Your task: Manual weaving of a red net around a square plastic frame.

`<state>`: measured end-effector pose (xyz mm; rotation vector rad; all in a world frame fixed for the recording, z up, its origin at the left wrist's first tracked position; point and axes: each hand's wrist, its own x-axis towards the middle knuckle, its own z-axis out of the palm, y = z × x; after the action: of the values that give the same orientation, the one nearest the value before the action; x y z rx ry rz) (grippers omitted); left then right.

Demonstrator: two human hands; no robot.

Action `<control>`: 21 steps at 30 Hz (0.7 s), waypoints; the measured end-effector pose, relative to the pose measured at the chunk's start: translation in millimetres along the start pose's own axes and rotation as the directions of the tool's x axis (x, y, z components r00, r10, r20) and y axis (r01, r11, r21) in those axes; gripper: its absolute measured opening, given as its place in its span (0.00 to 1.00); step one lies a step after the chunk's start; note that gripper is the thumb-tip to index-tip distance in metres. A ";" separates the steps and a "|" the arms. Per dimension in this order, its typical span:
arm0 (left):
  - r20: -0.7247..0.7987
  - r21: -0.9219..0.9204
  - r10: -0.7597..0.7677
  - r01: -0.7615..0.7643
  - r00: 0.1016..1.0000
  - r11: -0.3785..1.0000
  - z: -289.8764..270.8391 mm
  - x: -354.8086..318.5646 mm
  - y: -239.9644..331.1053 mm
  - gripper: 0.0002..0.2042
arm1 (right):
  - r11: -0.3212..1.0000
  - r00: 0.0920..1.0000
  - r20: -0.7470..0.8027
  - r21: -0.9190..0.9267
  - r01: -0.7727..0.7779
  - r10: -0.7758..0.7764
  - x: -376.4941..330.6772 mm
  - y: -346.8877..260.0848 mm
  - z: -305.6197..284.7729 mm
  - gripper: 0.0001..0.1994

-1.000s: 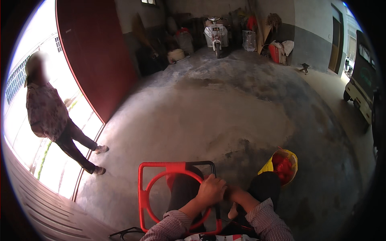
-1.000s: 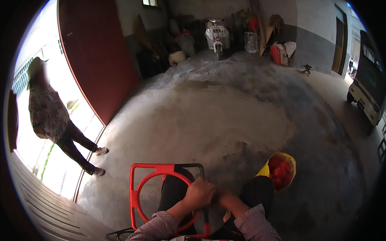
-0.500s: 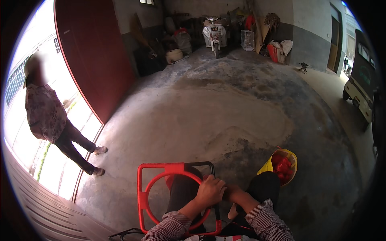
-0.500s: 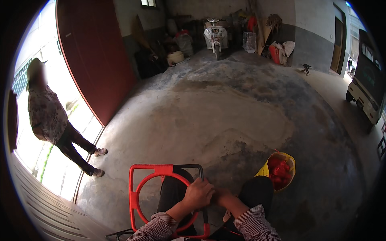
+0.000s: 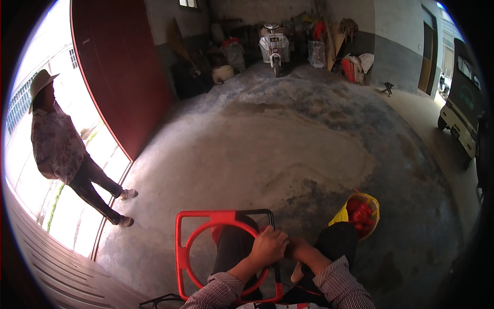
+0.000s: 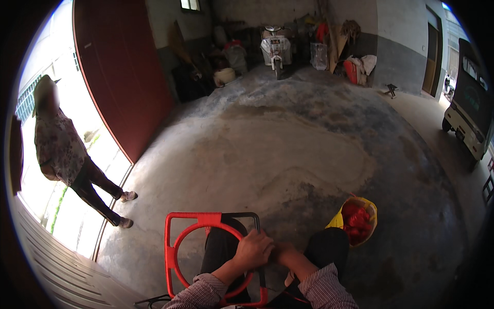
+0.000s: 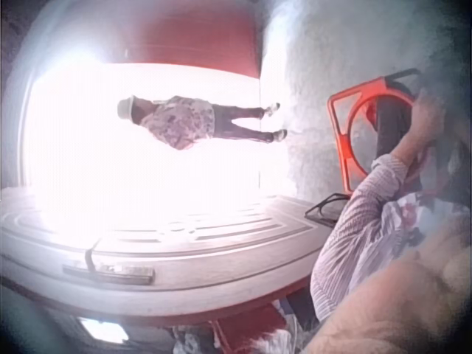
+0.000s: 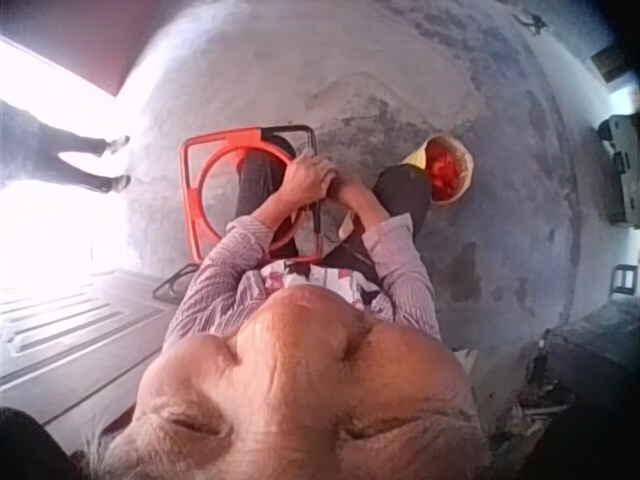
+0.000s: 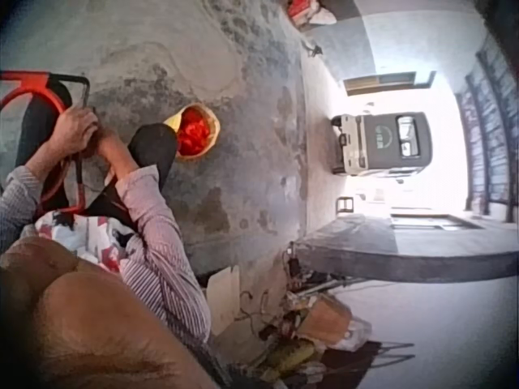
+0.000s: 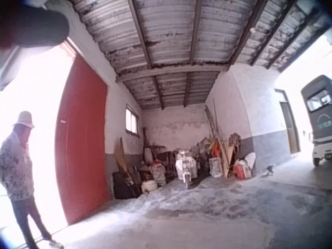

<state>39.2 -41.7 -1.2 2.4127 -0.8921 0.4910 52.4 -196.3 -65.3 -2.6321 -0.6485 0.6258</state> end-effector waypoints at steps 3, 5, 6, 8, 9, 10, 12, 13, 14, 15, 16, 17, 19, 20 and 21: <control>0.008 0.006 0.015 -0.015 1.000 1.000 -2.2 1.5 0.4 0.08 | 1.000 1.000 -0.007 -0.024 0.011 -0.012 2.3 4.1 5.9 0.12; 0.002 0.008 0.014 -0.014 1.000 1.000 -2.2 0.0 0.4 0.08 | 0.999 1.000 0.001 -0.046 0.015 -0.015 1.1 0.8 3.8 0.12; -0.005 0.010 0.015 -0.015 1.000 1.000 -2.5 -1.0 0.6 0.08 | 0.999 1.000 0.012 -0.036 0.005 -0.005 -1.1 -3.6 -0.2 0.12; -0.005 0.012 0.005 -0.005 1.000 1.000 -4.6 -2.2 3.5 0.08 | 1.000 1.000 0.022 -0.027 -0.006 0.007 -2.8 -5.2 -0.9 0.12; -0.005 0.012 -0.002 0.002 1.000 1.000 -5.3 -2.1 4.9 0.08 | 1.000 1.000 0.014 -0.028 -0.001 0.002 -2.7 -2.9 1.7 0.12; -0.004 0.009 -0.002 0.002 1.000 1.000 -5.2 -2.3 6.3 0.08 | 1.000 1.000 0.007 -0.028 0.002 -0.002 -3.0 -0.5 4.7 0.12; 0.001 0.000 0.003 -0.003 1.000 1.000 -3.9 -0.9 6.2 0.07 | 0.999 1.000 0.007 -0.039 -0.011 0.011 -1.6 4.4 9.3 0.12; 0.004 -0.010 0.008 -0.008 1.000 1.000 -2.3 -0.2 5.0 0.07 | 0.998 1.000 0.008 -0.049 -0.025 0.026 -2.6 7.8 12.1 0.13; 0.014 -0.018 0.012 -0.012 1.000 1.000 -0.7 1.2 2.9 0.08 | 0.998 0.999 0.011 -0.047 -0.044 0.044 -4.5 6.0 10.6 0.13; 0.026 -0.036 0.016 -0.015 1.000 0.999 4.7 2.4 4.0 0.08 | 0.998 0.997 -0.070 0.053 -0.042 0.046 -8.8 0.1 5.7 0.13; -0.044 -0.025 0.013 -0.014 0.999 1.000 5.9 1.3 -1.8 0.10 | 0.988 0.986 -0.153 0.151 -0.038 0.061 -11.3 -6.5 -0.8 0.13; -0.106 -0.024 0.005 -0.008 0.994 1.000 4.4 -1.9 -8.6 0.13 | 0.985 0.983 -0.066 -0.053 0.165 -0.168 -17.1 -25.0 -33.6 0.14; -0.238 -0.036 -0.067 0.060 0.969 0.998 -21.2 5.6 14.4 0.20 | 0.976 0.990 -0.045 0.165 0.139 -0.134 8.8 11.0 23.5 0.16; -0.358 -0.008 -0.045 0.045 0.933 0.999 -32.2 1.4 13.6 0.23 | 0.970 0.974 -0.070 0.092 0.223 -0.217 19.4 1.6 28.7 0.15; -0.478 0.031 -0.020 0.039 0.878 0.999 -37.7 0.4 10.6 0.25 | 0.975 0.978 -0.079 0.097 0.199 -0.191 24.9 6.8 39.7 0.15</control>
<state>26.6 -26.9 32.8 2.1793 -0.6271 1.0454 54.9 -180.2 -109.7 -2.4437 -0.8178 0.4937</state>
